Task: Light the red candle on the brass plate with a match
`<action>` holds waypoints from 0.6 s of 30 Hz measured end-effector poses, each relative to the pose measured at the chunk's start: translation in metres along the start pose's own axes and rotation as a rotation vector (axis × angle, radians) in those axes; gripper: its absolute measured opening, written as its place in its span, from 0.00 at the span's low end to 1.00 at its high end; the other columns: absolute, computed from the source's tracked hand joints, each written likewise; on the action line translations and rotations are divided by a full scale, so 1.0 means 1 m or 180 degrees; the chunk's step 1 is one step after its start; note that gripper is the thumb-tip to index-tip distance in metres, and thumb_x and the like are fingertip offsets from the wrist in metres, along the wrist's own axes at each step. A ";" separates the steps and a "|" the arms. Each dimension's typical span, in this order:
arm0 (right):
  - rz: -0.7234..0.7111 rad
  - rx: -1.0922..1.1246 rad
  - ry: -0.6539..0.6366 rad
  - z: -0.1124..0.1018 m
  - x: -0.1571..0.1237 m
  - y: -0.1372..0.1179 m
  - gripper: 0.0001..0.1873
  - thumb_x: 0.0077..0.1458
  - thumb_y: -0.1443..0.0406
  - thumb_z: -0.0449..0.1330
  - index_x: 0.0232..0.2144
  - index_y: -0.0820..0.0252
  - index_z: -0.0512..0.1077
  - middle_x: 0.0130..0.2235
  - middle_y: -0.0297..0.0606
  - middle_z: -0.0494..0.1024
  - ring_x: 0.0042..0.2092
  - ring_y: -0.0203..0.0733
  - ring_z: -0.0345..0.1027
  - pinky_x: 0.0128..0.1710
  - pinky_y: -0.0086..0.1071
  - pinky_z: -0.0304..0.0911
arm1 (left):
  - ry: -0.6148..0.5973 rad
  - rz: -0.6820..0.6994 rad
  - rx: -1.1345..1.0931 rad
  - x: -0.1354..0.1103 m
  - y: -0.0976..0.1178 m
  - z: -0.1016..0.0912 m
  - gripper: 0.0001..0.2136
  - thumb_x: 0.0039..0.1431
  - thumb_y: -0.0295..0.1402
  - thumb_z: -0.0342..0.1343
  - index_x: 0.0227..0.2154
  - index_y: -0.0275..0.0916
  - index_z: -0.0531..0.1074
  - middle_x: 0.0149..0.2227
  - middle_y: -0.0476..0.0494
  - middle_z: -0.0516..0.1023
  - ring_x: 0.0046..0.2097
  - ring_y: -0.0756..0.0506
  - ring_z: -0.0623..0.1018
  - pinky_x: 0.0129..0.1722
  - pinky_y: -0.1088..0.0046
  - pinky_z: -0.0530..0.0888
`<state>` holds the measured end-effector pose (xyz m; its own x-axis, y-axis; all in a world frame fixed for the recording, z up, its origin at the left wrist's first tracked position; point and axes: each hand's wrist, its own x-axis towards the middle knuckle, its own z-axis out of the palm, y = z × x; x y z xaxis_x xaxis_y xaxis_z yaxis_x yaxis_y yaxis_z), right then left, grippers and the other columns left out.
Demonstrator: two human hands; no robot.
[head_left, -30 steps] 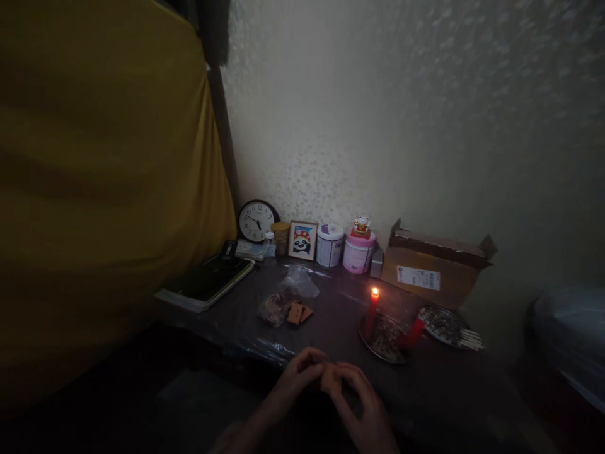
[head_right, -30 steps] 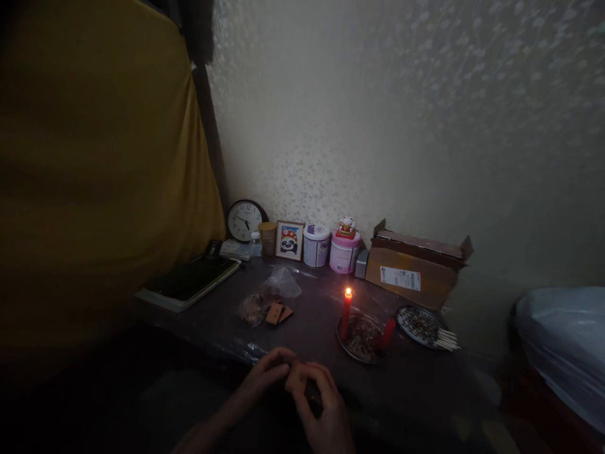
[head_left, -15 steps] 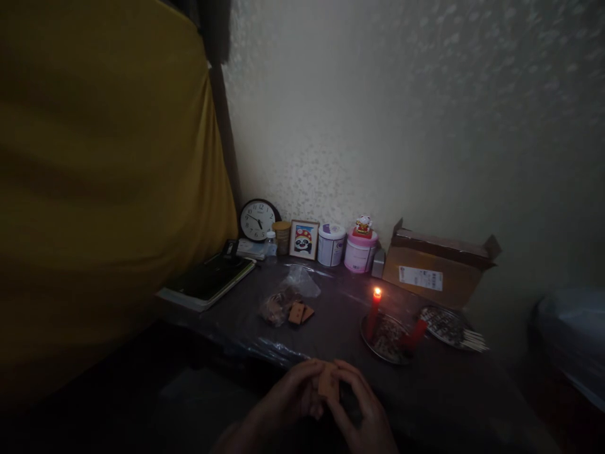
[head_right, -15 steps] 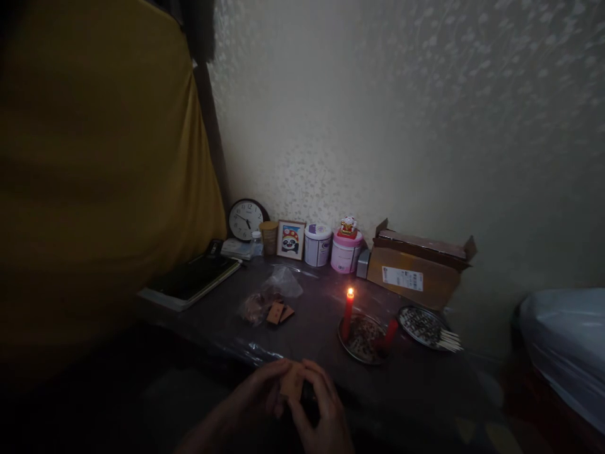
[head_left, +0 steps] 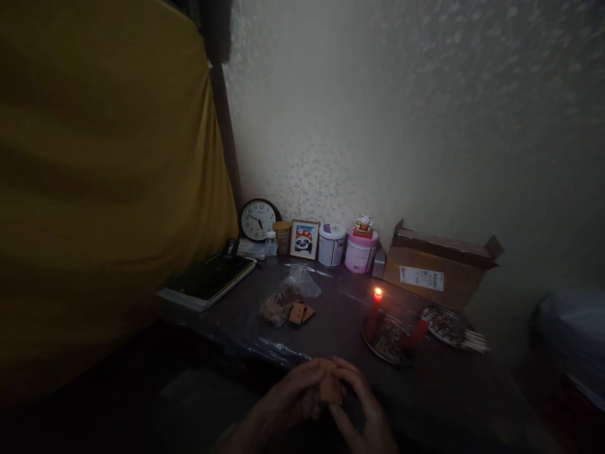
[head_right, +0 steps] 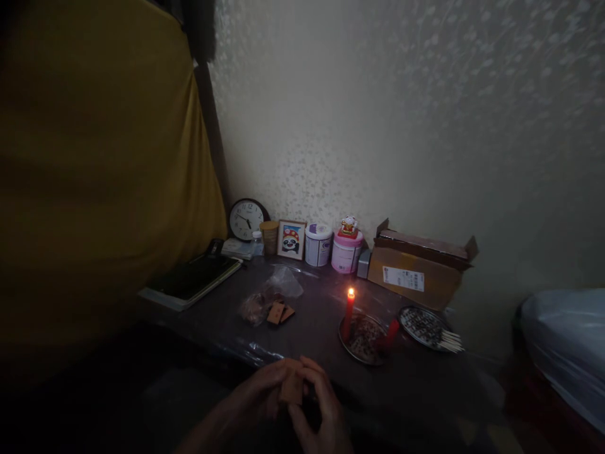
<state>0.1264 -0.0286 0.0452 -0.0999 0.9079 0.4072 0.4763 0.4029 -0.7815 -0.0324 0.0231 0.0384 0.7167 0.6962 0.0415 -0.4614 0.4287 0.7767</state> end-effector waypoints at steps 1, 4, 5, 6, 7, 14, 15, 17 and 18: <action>0.0028 0.0063 -0.0002 0.000 0.000 -0.001 0.18 0.52 0.62 0.59 0.47 0.54 0.68 0.53 0.41 0.70 0.54 0.44 0.64 0.51 0.32 0.64 | 0.0056 -0.0030 -0.0062 0.000 0.000 0.000 0.16 0.56 0.41 0.51 0.41 0.34 0.71 0.35 0.40 0.76 0.28 0.52 0.73 0.23 0.79 0.62; 0.0160 0.0229 -0.0042 0.000 0.000 -0.003 0.20 0.53 0.62 0.58 0.50 0.54 0.66 0.53 0.41 0.70 0.54 0.43 0.64 0.51 0.32 0.64 | 0.0129 -0.0071 -0.0193 0.001 -0.001 -0.001 0.17 0.55 0.40 0.53 0.43 0.33 0.70 0.36 0.38 0.77 0.28 0.51 0.74 0.21 0.80 0.62; 0.0202 0.0281 -0.0050 0.000 0.000 -0.004 0.21 0.53 0.62 0.58 0.50 0.54 0.65 0.53 0.41 0.71 0.54 0.43 0.65 0.51 0.32 0.64 | 0.0110 -0.0061 -0.0213 0.001 -0.001 -0.001 0.17 0.55 0.39 0.54 0.44 0.33 0.70 0.36 0.37 0.77 0.28 0.51 0.74 0.21 0.80 0.63; 0.0232 0.0327 -0.0052 0.000 -0.001 -0.005 0.21 0.53 0.62 0.58 0.51 0.55 0.65 0.53 0.41 0.71 0.54 0.43 0.65 0.51 0.32 0.64 | 0.0086 -0.0064 -0.0238 0.002 -0.001 -0.002 0.17 0.55 0.39 0.54 0.44 0.33 0.70 0.36 0.37 0.77 0.29 0.51 0.75 0.21 0.80 0.63; 0.0248 0.0368 -0.0038 0.000 -0.001 -0.005 0.22 0.53 0.62 0.58 0.51 0.55 0.65 0.52 0.41 0.71 0.54 0.44 0.65 0.51 0.32 0.64 | 0.0067 -0.0078 -0.0264 0.002 -0.002 -0.002 0.17 0.55 0.39 0.54 0.44 0.33 0.70 0.36 0.36 0.77 0.29 0.50 0.75 0.21 0.80 0.64; 0.0244 0.0397 0.0054 0.000 -0.001 -0.007 0.22 0.51 0.63 0.60 0.50 0.55 0.66 0.51 0.42 0.72 0.53 0.45 0.66 0.51 0.35 0.64 | -0.0026 -0.0122 -0.0474 0.000 -0.002 -0.002 0.18 0.57 0.37 0.52 0.47 0.32 0.69 0.37 0.37 0.76 0.31 0.50 0.75 0.24 0.80 0.66; 0.0234 0.0388 0.0066 0.000 -0.001 -0.008 0.21 0.51 0.63 0.60 0.49 0.55 0.67 0.51 0.42 0.73 0.52 0.46 0.67 0.51 0.35 0.65 | -0.0041 -0.0102 -0.0465 0.000 -0.002 -0.001 0.18 0.57 0.37 0.52 0.47 0.32 0.69 0.37 0.37 0.76 0.31 0.50 0.75 0.25 0.79 0.65; 0.0197 0.0393 0.0080 -0.002 0.001 -0.011 0.20 0.51 0.63 0.60 0.48 0.55 0.68 0.50 0.42 0.73 0.51 0.46 0.67 0.50 0.34 0.65 | -0.0065 -0.0051 -0.0433 -0.002 0.000 0.002 0.17 0.57 0.37 0.51 0.47 0.32 0.69 0.37 0.36 0.75 0.32 0.49 0.75 0.25 0.79 0.65; 0.0175 0.0407 0.0067 -0.003 0.001 -0.012 0.20 0.51 0.63 0.60 0.48 0.55 0.68 0.50 0.42 0.73 0.51 0.46 0.68 0.50 0.34 0.65 | -0.0072 -0.0034 -0.0421 -0.002 0.001 0.004 0.17 0.57 0.36 0.50 0.47 0.32 0.69 0.37 0.36 0.75 0.33 0.49 0.75 0.25 0.79 0.64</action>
<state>0.1229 -0.0328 0.0565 -0.0577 0.9268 0.3710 0.3652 0.3655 -0.8562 -0.0324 0.0194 0.0416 0.7329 0.6786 0.0489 -0.5175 0.5094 0.6876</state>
